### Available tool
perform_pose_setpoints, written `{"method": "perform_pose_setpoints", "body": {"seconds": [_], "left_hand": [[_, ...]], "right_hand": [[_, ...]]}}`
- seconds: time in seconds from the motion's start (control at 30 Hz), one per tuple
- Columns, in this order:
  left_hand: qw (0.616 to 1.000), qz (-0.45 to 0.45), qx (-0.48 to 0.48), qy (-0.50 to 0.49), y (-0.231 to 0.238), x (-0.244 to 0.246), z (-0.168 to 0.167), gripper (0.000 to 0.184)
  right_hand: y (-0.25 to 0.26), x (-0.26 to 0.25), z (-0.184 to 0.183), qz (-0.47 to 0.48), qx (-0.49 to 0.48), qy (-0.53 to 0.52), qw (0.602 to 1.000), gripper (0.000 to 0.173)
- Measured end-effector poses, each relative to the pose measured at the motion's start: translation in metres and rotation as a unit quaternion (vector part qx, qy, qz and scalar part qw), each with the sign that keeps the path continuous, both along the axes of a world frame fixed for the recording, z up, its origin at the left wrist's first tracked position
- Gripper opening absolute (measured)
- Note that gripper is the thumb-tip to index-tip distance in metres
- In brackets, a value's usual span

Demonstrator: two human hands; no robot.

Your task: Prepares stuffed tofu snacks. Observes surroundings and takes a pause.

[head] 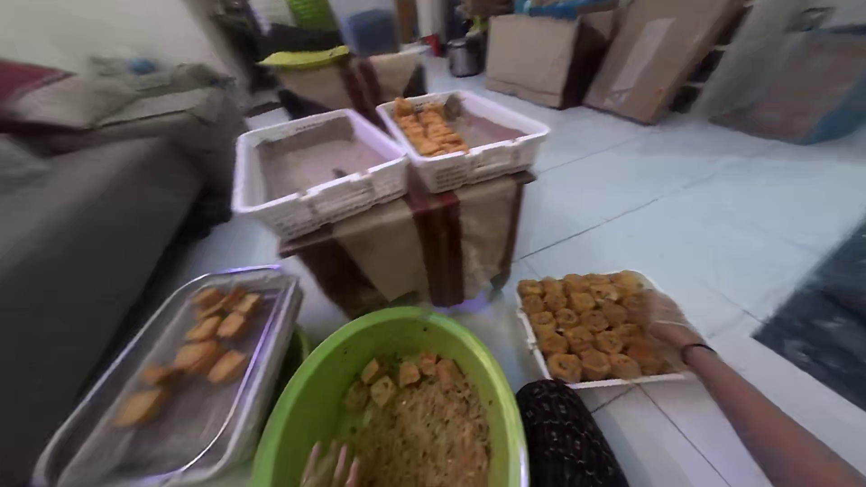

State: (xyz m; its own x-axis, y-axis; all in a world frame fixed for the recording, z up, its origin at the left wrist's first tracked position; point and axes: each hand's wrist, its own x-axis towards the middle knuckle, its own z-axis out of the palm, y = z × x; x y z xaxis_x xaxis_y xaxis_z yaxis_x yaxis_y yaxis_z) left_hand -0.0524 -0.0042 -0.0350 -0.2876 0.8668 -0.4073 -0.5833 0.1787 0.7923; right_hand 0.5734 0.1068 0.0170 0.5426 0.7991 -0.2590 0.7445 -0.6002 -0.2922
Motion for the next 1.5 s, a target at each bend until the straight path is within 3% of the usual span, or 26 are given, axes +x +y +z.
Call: {"method": "perform_pose_setpoints", "body": {"seconds": [0.07, 0.13, 0.2, 0.3, 0.4, 0.53, 0.6, 0.7, 0.8, 0.97, 1.1, 1.17, 1.3, 1.43, 1.5], "left_hand": [[0.998, 0.036, -0.041, 0.010, 0.001, 0.009, 0.011, 0.053], [0.995, 0.075, -0.069, 0.015, 0.001, 0.016, 0.014, 0.051], [0.993, 0.087, -0.081, 0.027, 0.001, 0.022, 0.016, 0.049], [0.990, 0.101, -0.087, 0.056, 0.002, 0.027, 0.024, 0.047], [0.990, 0.106, -0.082, 0.043, 0.003, 0.026, 0.026, 0.046], [0.991, 0.107, -0.075, 0.029, 0.002, 0.024, 0.029, 0.045], [0.991, 0.106, -0.075, 0.024, 0.002, 0.024, 0.031, 0.044], [0.994, 0.090, -0.063, 0.014, 0.002, 0.026, 0.029, 0.043], [0.998, 0.028, -0.051, 0.024, 0.005, 0.033, 0.028, 0.045], [0.991, -0.114, 0.046, 0.050, 0.000, 0.043, 0.044, 0.045], [0.992, -0.064, 0.090, 0.055, -0.005, 0.044, 0.041, 0.040], [0.993, -0.042, 0.087, 0.064, -0.004, 0.044, 0.041, 0.040], [0.992, -0.026, 0.081, 0.089, -0.004, 0.048, 0.046, 0.043], [0.986, -0.005, 0.124, 0.112, -0.001, 0.046, 0.035, 0.052], [0.983, 0.020, 0.130, 0.130, -0.001, 0.047, 0.036, 0.042]], "right_hand": [[0.002, -0.017, 0.008, 0.029, 0.012, -0.046, 0.998, 0.063], [0.004, -0.047, 0.024, 0.081, 0.088, -0.064, 0.991, 0.055], [0.011, -0.103, 0.047, 0.158, 0.166, -0.035, 0.973, 0.039], [0.029, -0.227, 0.059, 0.296, 0.196, 0.060, 0.933, 0.026], [0.045, -0.348, 0.037, 0.428, 0.064, 0.147, 0.890, 0.032], [0.053, -0.446, -0.016, 0.483, -0.121, 0.051, 0.866, 0.052], [0.052, -0.459, -0.037, 0.473, -0.150, 0.016, 0.868, 0.048], [0.051, -0.452, -0.045, 0.473, -0.084, 0.048, 0.876, 0.052], [0.027, -0.440, -0.007, 0.486, -0.001, 0.190, 0.853, 0.070], [-0.031, -0.427, 0.020, 0.516, 0.222, 0.278, 0.779, 0.062], [-0.043, -0.418, 0.013, 0.481, 0.206, 0.431, 0.735, 0.078], [-0.052, -0.420, 0.015, 0.421, 0.179, 0.485, 0.746, 0.077], [-0.070, -0.433, 0.025, 0.295, 0.199, 0.422, 0.834, 0.056], [-0.084, -0.443, 0.021, 0.282, 0.326, 0.310, 0.848, 0.032], [-0.087, -0.447, 0.020, 0.321, 0.368, 0.213, 0.846, 0.018]]}}
